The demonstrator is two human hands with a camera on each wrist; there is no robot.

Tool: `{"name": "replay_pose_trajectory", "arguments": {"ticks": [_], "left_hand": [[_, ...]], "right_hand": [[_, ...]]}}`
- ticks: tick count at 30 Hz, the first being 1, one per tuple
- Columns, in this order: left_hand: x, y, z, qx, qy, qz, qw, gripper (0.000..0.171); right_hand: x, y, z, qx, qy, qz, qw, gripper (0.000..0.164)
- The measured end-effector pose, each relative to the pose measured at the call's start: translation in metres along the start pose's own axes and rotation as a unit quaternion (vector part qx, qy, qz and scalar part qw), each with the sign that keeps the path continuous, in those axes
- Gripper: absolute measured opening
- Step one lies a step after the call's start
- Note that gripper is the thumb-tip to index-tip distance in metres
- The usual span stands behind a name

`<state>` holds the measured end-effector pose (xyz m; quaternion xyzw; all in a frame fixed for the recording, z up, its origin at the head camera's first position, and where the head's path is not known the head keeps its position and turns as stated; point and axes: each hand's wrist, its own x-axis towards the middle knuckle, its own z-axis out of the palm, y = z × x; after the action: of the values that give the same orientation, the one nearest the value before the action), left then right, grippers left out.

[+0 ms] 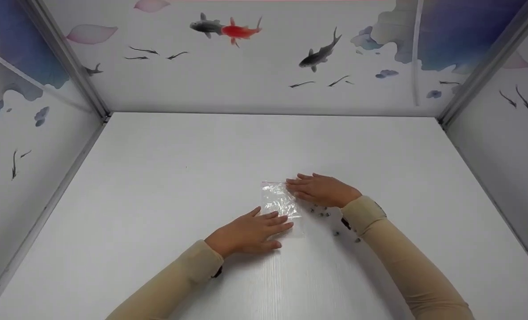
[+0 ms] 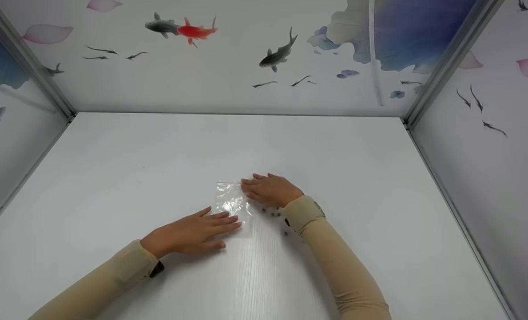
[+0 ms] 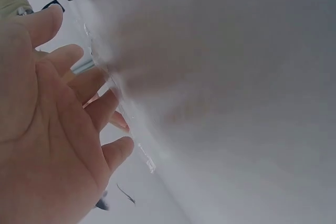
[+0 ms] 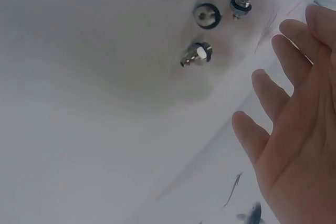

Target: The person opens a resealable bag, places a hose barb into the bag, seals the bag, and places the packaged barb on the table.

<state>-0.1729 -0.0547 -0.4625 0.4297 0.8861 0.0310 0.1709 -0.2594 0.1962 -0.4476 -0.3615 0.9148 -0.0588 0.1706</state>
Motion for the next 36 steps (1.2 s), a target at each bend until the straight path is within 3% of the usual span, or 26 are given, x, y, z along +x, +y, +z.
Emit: {"name": "replay_pose_trajectory", "arguments": {"ticks": [12, 17, 36], "left_hand": [[-0.004, -0.005, 0.0, 0.004, 0.003, -0.006, 1.0, 0.053], [-0.008, -0.007, -0.001, -0.015, 0.0, -0.012, 0.9998, 0.053], [-0.023, -0.019, -0.003, -0.04, 0.018, -0.043, 0.9981, 0.052]], "right_hand": [[0.002, -0.002, -0.003, 0.026, -0.027, 0.029, 0.999, 0.05], [-0.001, -0.001, 0.0, 0.023, -0.032, 0.038, 0.998, 0.05], [-0.018, -0.006, 0.008, 0.018, -0.021, 0.043, 0.999, 0.051]]}}
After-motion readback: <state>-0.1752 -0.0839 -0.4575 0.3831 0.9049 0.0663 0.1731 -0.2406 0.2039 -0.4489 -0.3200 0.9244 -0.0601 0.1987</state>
